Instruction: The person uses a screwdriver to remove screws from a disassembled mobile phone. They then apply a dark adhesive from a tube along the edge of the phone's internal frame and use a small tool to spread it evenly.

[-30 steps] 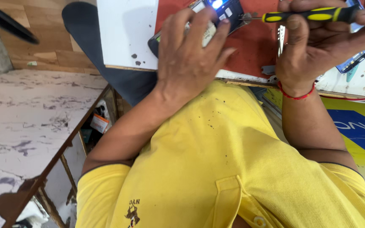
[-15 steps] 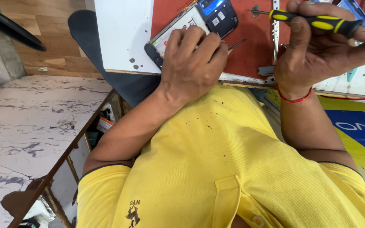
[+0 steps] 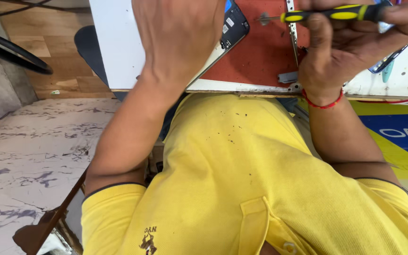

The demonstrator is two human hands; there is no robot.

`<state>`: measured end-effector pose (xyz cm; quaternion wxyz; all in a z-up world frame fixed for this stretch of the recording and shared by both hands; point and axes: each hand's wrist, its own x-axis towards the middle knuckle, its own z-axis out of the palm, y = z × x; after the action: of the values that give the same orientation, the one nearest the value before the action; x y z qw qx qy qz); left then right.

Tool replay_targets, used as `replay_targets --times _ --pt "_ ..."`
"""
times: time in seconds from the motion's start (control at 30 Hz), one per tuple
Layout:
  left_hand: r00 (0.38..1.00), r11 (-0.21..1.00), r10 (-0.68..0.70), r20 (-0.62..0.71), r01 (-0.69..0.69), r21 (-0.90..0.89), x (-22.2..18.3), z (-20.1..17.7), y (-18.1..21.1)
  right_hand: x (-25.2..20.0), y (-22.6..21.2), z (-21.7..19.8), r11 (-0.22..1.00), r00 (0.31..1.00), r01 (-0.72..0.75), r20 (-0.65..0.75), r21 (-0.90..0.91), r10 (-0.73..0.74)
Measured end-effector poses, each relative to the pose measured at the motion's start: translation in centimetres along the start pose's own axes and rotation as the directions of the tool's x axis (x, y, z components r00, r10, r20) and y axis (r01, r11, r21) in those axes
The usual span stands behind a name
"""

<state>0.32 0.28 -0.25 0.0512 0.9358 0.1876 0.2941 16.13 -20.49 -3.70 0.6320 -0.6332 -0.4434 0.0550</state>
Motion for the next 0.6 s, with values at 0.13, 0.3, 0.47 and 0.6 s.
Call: replay_targets --times 0.13,0.3,0.47,0.6 --pt "0.997 0.967 -0.044 0.064 0.059 -0.246 -2.6 -2.0 1.1 1.8 -0.6 1.3 0.994 0.989 0.045 0.134 0.098 -0.058" --pt "0.974 0.964 -0.090 0.206 0.137 -0.228 -5.7 -3.2 1.9 2.4 -1.3 1.9 0.997 0.979 0.048 0.193 0.058 -0.059" --pt "0.960 0.967 -0.110 0.257 0.163 -0.198 -7.1 -3.1 1.9 2.1 -1.0 1.8 0.997 0.967 0.073 0.242 0.016 -0.074" --pt "0.965 0.966 -0.115 0.236 0.164 -0.199 -7.1 -2.6 1.9 1.9 -0.9 1.6 0.996 0.970 0.091 0.228 -0.014 -0.085"
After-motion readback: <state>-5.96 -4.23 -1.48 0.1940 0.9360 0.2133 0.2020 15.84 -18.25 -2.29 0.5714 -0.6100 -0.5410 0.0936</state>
